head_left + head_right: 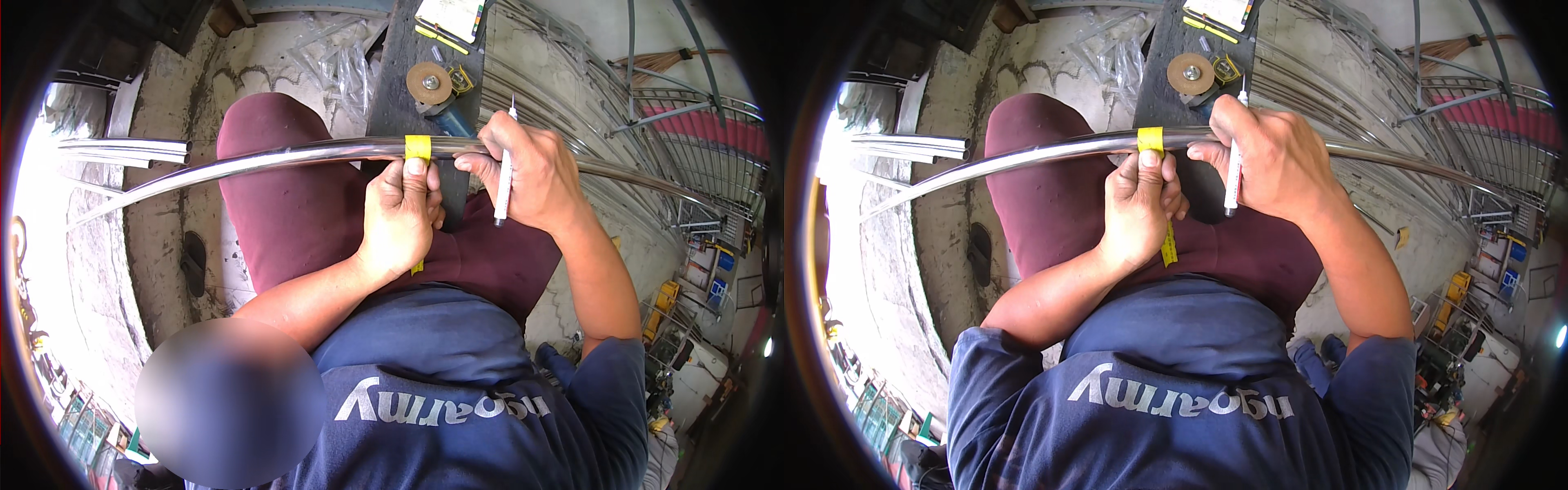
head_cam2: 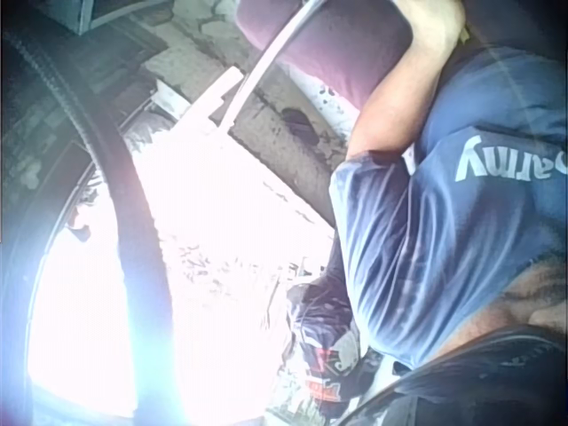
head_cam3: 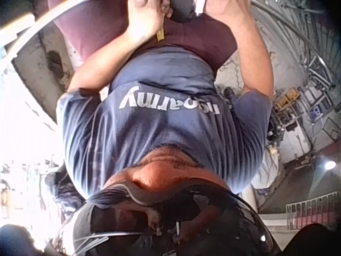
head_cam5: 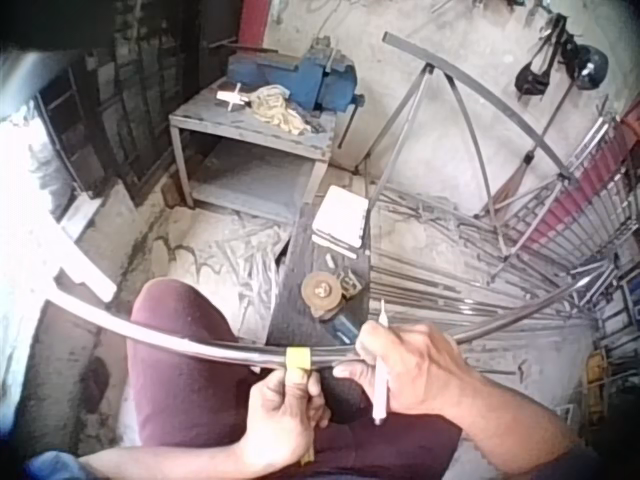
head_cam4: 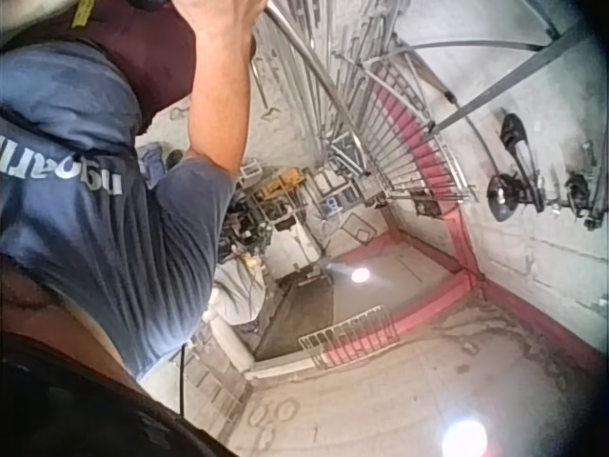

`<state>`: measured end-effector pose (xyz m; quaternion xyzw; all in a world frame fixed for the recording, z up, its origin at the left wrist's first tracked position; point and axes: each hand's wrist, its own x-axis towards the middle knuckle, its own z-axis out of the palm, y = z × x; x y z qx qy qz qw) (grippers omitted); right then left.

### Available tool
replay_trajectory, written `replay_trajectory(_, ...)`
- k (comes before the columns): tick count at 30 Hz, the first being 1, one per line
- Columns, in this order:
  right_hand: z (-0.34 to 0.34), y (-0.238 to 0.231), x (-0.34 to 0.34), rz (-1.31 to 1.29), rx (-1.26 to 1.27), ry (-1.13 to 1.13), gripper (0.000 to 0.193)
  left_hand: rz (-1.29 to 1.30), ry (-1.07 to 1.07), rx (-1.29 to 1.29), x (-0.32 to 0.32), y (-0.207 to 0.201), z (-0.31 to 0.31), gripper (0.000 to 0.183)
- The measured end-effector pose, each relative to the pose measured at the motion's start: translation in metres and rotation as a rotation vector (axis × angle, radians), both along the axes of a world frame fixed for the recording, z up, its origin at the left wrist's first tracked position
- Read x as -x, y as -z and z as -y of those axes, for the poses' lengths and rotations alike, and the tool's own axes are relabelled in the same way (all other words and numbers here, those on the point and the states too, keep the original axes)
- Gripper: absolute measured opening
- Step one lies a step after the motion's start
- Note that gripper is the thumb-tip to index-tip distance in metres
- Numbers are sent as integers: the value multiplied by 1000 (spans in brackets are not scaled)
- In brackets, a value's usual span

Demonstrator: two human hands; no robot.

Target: Measure a metal pipe with a tape measure and mark it for cutting.

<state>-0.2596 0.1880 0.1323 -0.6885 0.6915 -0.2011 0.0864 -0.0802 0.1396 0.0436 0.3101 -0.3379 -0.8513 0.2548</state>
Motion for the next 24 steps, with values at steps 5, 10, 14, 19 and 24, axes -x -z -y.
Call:
replay_trajectory(5, 1, -3, 0, -7, -10, 14, 39, -25, -10, -3, 2, -1, -1, 39)
replay_trajectory(10, 3, -12, -3, -14, -55, 4, 34, -32, -19, 2, 0, -3, -1, 38)
replay_trajectory(14, 1, -16, -2, -2, -63, 23, 31, -38, -20, -5, -1, -4, 0, 38)
replay_trajectory(19, -4, -27, 4, 369, 180, 13, 30, -31, 1, 1, 0, -8, 1, 37)
replay_trajectory(24, -8, -43, -4, 412, 214, -46, 53, -35, -1, -10, -3, -7, 2, 38)
